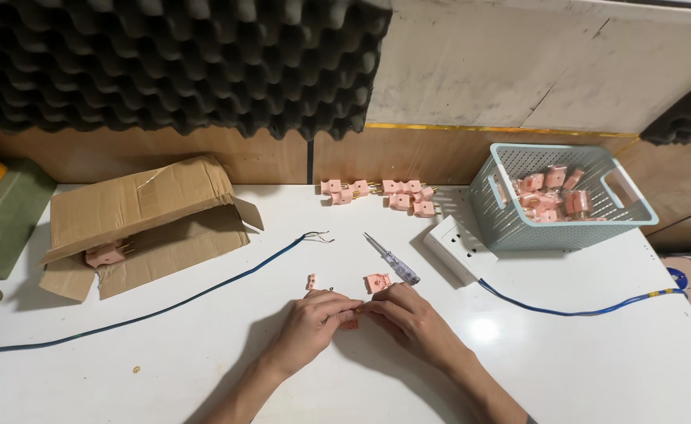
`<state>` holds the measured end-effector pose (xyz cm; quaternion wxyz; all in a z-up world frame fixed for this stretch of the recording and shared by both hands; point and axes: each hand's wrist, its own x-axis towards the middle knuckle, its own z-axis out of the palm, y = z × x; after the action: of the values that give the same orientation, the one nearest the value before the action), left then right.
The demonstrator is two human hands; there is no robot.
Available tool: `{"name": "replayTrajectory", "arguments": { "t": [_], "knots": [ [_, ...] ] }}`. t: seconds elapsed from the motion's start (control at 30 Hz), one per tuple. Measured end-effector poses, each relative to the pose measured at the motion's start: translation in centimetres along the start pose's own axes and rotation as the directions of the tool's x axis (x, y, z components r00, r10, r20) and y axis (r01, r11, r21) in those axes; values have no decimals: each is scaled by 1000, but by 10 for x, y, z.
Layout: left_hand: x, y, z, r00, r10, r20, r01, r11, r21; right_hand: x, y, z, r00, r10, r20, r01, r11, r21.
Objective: The person unscrews the casing of a power plug, inserts a wire into the terminals, and uses a screwdriver to secure the wire by tightening the internal screws.
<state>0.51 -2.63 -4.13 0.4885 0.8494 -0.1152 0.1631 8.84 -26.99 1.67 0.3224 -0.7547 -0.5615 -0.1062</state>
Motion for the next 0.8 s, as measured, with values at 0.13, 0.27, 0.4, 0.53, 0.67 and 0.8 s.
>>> {"name": "replayTrajectory", "arguments": {
  "t": [0.13, 0.27, 0.4, 0.53, 0.67, 0.8],
  "knots": [
    [3, 6, -6, 995, 26, 93, -27, 1000, 9, 4, -7, -7, 999, 9, 48, -9, 1000, -14],
    [6, 15, -13, 993, 25, 117, -27, 1000, 15, 7, -11, -10, 999, -17, 43, 19, 999, -47],
    [6, 3, -10, 994, 29, 108, -35, 998, 53, 13, -16, -10, 999, -45, 30, 46, 998, -40],
    [6, 8, -14, 994, 34, 105, -36, 999, 15, 11, -17, -8, 999, -45, 24, 45, 999, -8],
    [7, 10, -14, 994, 4, 105, -6, 1000, 23, 9, -13, -6, 998, -55, 31, 56, 998, -29],
    [7, 9, -12, 996, -8, 85, 8, 1000, 2, 7, -10, 1, 999, 23, -29, -20, 996, 89]
  ]
}}
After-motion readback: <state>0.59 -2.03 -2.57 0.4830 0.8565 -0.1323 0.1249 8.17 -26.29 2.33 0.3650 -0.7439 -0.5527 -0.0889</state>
